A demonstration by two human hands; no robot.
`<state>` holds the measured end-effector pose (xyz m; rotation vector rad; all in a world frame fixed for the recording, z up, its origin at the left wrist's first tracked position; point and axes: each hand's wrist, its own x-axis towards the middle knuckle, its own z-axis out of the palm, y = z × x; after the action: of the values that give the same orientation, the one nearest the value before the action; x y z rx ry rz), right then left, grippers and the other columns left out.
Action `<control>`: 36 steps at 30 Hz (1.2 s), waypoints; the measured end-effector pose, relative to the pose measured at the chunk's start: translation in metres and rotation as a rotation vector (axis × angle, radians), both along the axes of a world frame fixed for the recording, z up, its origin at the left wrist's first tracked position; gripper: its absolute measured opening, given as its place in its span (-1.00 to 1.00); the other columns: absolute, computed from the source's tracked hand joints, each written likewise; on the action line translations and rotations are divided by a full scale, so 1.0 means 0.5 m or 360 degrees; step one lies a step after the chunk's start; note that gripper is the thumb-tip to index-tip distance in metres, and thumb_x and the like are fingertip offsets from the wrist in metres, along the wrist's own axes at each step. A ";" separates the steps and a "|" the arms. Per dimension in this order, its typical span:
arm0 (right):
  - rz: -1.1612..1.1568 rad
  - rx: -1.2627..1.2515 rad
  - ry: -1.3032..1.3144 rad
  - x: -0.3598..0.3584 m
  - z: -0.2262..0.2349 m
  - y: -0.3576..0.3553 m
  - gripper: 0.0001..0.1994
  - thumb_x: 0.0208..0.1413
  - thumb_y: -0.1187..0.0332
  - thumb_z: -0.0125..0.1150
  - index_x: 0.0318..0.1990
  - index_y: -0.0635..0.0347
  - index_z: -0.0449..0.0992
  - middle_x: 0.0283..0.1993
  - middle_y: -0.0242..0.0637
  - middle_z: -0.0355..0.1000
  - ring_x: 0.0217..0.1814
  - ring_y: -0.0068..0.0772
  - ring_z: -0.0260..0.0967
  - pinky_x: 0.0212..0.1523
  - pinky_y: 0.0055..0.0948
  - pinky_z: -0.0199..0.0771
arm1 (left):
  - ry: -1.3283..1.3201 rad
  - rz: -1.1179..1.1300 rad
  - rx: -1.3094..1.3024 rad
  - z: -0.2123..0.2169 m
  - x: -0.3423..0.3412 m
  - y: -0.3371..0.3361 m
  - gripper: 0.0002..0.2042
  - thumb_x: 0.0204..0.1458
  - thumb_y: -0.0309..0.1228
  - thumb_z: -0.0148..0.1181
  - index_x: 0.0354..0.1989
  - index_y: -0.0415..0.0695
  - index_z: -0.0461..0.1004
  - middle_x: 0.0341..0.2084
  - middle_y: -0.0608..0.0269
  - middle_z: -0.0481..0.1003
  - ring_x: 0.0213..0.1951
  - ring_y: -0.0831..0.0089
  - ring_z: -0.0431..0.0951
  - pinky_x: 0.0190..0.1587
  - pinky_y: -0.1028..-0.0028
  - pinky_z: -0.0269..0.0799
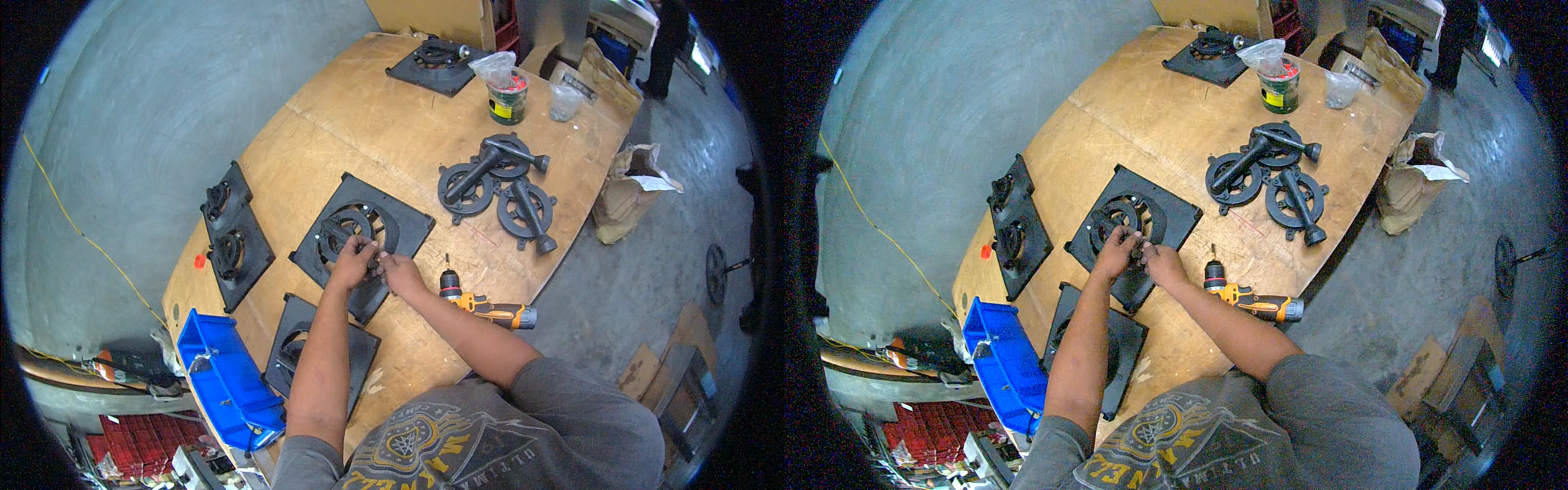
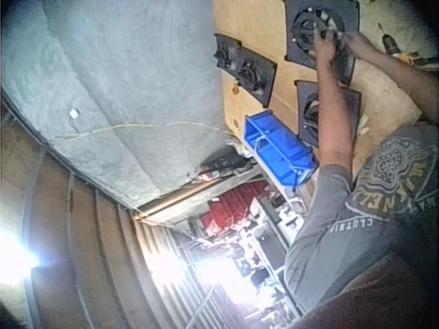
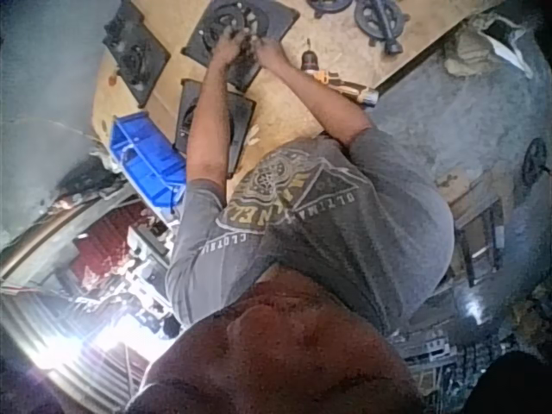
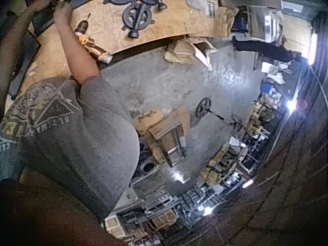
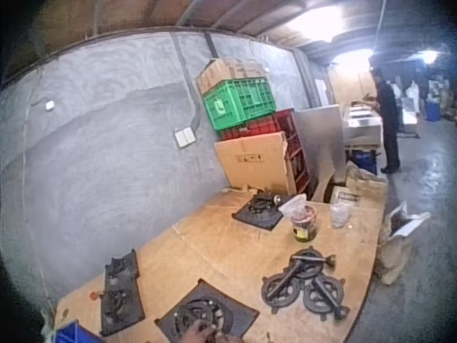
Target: The person assembles several black square fan housings on a wooden workbench. They place circular fan components into the housings, insert fasteners, and tighten them using a yellow cordless drill. The person handles multiple units one at a time, moving completed units aside.
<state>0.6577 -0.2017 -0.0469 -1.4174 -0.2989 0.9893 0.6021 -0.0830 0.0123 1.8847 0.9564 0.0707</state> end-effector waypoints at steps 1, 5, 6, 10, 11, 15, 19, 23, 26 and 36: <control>0.0030 0.0031 0.0150 0.002 -0.001 0.001 -0.54 0.29 0.03 -0.07 -0.43 0.26 0.46 -0.58 -0.26 0.40 -0.61 -0.34 0.35 -0.54 -0.33 0.35 | -0.0001 -0.0001 -0.0004 -0.002 0.000 0.002 -0.77 0.17 -0.27 0.14 -0.16 -0.17 0.41 -0.28 0.20 0.53 -0.22 0.42 0.48 -0.10 0.40 0.38; 0.0191 -0.0023 0.0412 0.015 0.001 -0.004 -0.54 0.29 0.03 -0.05 -0.43 0.27 0.45 -0.61 -0.28 0.38 -0.60 -0.34 0.35 -0.54 -0.33 0.35 | -0.0018 -0.0020 0.0049 -0.023 -0.013 0.015 -0.74 0.15 -0.24 0.16 -0.14 -0.17 0.41 -0.27 0.17 0.54 -0.21 0.42 0.49 -0.10 0.40 0.39; 0.0230 -0.0080 0.0393 0.022 0.001 -0.004 -0.55 0.27 0.03 -0.03 -0.43 0.28 0.45 -0.58 -0.22 0.42 -0.51 -0.24 0.44 -0.44 -0.24 0.43 | -0.0025 -0.0039 0.0080 -0.013 -0.008 0.011 -0.73 0.15 -0.24 0.17 -0.14 -0.17 0.41 -0.27 0.17 0.54 -0.21 0.42 0.48 -0.10 0.40 0.39; 0.0008 -0.0153 -0.1162 0.007 0.003 -0.024 -0.59 0.24 0.07 0.01 -0.39 0.31 0.46 -0.46 0.02 0.45 -0.34 0.10 0.46 -0.32 -0.04 0.42 | -0.0039 0.0044 -0.0098 0.017 -0.003 -0.010 -0.72 0.13 -0.23 0.19 -0.14 -0.17 0.41 -0.31 0.17 0.53 -0.27 0.43 0.49 -0.17 0.40 0.41; 0.0038 -0.0172 -0.1230 0.005 0.005 -0.022 -0.60 0.24 0.08 0.01 -0.37 0.32 0.46 -0.43 0.07 0.46 -0.30 0.16 0.46 -0.28 -0.01 0.41 | -0.0059 0.0062 -0.0095 0.016 -0.004 -0.010 -0.72 0.12 -0.23 0.20 -0.16 -0.18 0.41 -0.35 0.18 0.52 -0.31 0.43 0.49 -0.22 0.39 0.43; 0.0028 -0.0157 -0.0968 -0.003 -0.016 0.000 -0.60 0.23 0.09 0.01 -0.33 0.33 0.49 -0.35 0.08 0.48 -0.25 0.17 0.46 -0.23 -0.01 0.39 | -0.0014 -0.0038 0.0085 -0.013 -0.012 0.011 -0.70 0.14 -0.18 0.18 -0.11 -0.14 0.43 -0.27 0.16 0.52 -0.23 0.42 0.48 -0.11 0.39 0.39; 0.0088 -0.0078 -0.0178 0.006 -0.050 0.018 -0.61 0.23 0.09 0.02 -0.34 0.31 0.51 -0.33 0.09 0.49 -0.24 0.18 0.45 -0.21 -0.04 0.39 | 0.0058 -0.0009 0.0076 0.021 0.000 -0.013 -0.68 0.13 -0.15 0.19 -0.11 -0.13 0.43 -0.27 0.16 0.53 -0.21 0.41 0.48 -0.09 0.37 0.38; 0.0092 -0.0165 -0.0577 0.003 -0.014 -0.001 -0.65 0.20 0.12 0.07 -0.32 0.29 0.51 -0.31 0.09 0.49 -0.23 0.16 0.46 -0.21 -0.05 0.41 | 0.0028 0.0078 -0.0076 0.030 -0.005 -0.017 -0.69 0.13 -0.16 0.18 -0.12 -0.14 0.43 -0.29 0.19 0.52 -0.21 0.42 0.47 -0.09 0.38 0.37; 0.0052 -0.0172 -0.1050 0.001 0.027 -0.021 -0.73 0.15 0.20 0.14 -0.25 0.27 0.49 -0.32 0.06 0.49 -0.23 0.14 0.46 -0.21 -0.02 0.43 | -0.0006 0.0066 -0.0085 0.021 -0.007 -0.011 -0.71 0.15 -0.19 0.17 -0.14 -0.16 0.43 -0.31 0.22 0.51 -0.24 0.44 0.46 -0.11 0.41 0.37; 0.0162 -0.0268 -0.1522 0.014 0.052 -0.039 -0.79 0.09 0.30 0.17 -0.22 0.23 0.41 -0.26 -0.02 0.47 -0.22 0.10 0.46 -0.22 -0.03 0.46 | -0.0073 0.0044 -0.0121 -0.004 -0.005 -0.001 -0.73 0.17 -0.22 0.15 -0.16 -0.18 0.42 -0.33 0.24 0.49 -0.25 0.46 0.45 -0.14 0.44 0.37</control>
<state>0.6649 -0.2213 -0.0207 -1.9762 -1.0083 0.3473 0.5994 -0.0835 0.0104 1.7934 0.9412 0.0926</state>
